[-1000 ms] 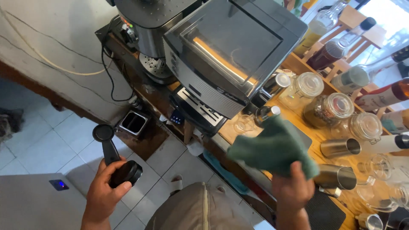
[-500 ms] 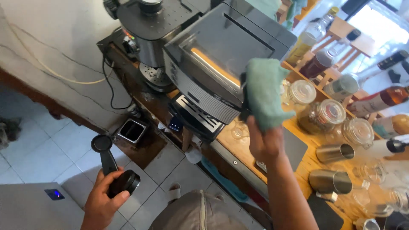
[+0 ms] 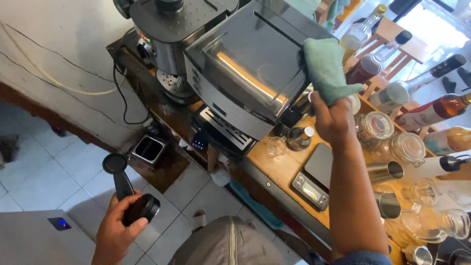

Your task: Cleaning the top surface of an espresso machine and a portafilter using a cloth.

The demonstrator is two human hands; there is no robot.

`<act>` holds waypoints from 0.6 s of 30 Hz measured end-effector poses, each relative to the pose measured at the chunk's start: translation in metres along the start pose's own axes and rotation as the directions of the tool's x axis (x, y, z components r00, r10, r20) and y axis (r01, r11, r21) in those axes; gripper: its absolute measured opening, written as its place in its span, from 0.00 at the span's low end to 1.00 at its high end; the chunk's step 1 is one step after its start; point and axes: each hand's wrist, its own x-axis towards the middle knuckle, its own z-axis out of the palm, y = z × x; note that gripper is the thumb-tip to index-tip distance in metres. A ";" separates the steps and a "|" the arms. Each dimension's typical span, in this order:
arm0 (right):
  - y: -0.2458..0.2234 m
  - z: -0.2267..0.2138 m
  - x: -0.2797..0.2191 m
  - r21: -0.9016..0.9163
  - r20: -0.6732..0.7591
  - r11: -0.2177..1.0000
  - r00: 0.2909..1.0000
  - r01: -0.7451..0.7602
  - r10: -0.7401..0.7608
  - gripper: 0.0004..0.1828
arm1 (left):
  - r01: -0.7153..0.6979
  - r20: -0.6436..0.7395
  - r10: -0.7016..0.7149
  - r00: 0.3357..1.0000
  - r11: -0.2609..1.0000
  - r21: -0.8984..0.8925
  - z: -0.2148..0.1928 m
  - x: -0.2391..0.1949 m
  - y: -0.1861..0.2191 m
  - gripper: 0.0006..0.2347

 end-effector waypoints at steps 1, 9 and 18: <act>0.013 0.007 -0.007 -0.216 -0.011 0.923 0.944 0.319 -0.329 0.10 | 0.005 0.002 -0.005 1.000 1.000 -0.023 0.001 0.000 0.002 0.27; -0.072 0.007 -0.038 -0.054 0.177 0.888 0.880 0.456 -0.441 0.13 | 0.022 0.012 -0.021 1.000 0.999 -0.041 0.007 0.001 0.021 0.28; -0.048 -0.015 0.061 -0.312 0.209 0.949 0.971 -0.047 0.117 0.29 | 0.124 0.017 -0.124 0.992 0.992 0.001 0.004 -0.005 0.014 0.30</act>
